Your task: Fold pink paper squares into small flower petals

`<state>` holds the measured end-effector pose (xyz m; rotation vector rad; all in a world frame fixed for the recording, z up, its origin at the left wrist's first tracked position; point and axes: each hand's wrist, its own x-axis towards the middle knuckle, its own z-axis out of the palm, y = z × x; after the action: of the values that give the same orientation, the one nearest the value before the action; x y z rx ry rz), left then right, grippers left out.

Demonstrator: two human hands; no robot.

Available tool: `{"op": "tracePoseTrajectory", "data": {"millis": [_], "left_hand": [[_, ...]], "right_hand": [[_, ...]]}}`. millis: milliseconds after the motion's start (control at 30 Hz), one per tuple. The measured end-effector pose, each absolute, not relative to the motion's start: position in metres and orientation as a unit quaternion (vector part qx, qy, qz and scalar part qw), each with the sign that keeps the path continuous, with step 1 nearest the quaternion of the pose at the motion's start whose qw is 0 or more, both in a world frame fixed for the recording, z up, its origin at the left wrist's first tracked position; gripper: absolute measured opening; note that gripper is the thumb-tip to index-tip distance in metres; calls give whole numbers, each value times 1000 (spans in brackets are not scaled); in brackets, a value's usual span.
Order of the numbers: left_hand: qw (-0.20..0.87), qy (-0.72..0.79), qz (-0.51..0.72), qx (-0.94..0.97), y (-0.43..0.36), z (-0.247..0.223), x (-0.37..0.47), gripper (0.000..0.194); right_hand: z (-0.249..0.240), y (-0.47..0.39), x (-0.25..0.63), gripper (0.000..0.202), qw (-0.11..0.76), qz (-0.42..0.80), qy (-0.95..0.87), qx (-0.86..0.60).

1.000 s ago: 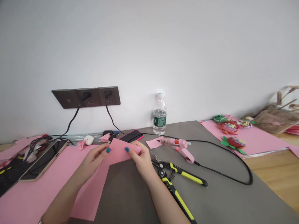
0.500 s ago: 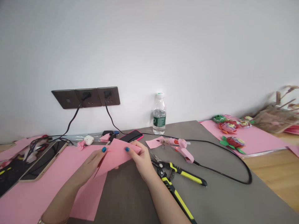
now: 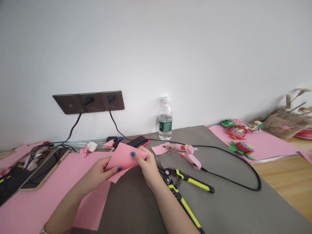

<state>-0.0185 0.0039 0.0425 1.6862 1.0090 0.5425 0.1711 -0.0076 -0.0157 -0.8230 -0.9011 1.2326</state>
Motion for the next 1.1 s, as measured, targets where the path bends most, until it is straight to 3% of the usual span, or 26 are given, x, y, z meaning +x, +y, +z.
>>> {"op": "tracePoseTrajectory", "data": {"millis": [167, 400, 633, 833, 933, 1100], "left_hand": [[523, 440, 149, 714, 7, 47, -36, 18], [500, 448, 84, 736, 5, 50, -39, 37], [472, 457, 59, 752, 5, 56, -36, 30], [489, 438, 7, 755, 3, 53, -37, 32], [502, 432, 16, 749, 0, 51, -34, 23], [495, 426, 49, 755, -1, 47, -32, 40]], "right_hand": [[-6, -13, 175, 23, 547, 639, -428, -330], [-6, -14, 177, 29, 479, 656, -475, -339], [-6, -13, 176, 41, 496, 594, -502, -385], [2, -19, 177, 35, 412, 593, -578, -381], [3, -20, 177, 34, 399, 593, -590, -376], [2, -19, 178, 30, 401, 583, -603, -368]]}}
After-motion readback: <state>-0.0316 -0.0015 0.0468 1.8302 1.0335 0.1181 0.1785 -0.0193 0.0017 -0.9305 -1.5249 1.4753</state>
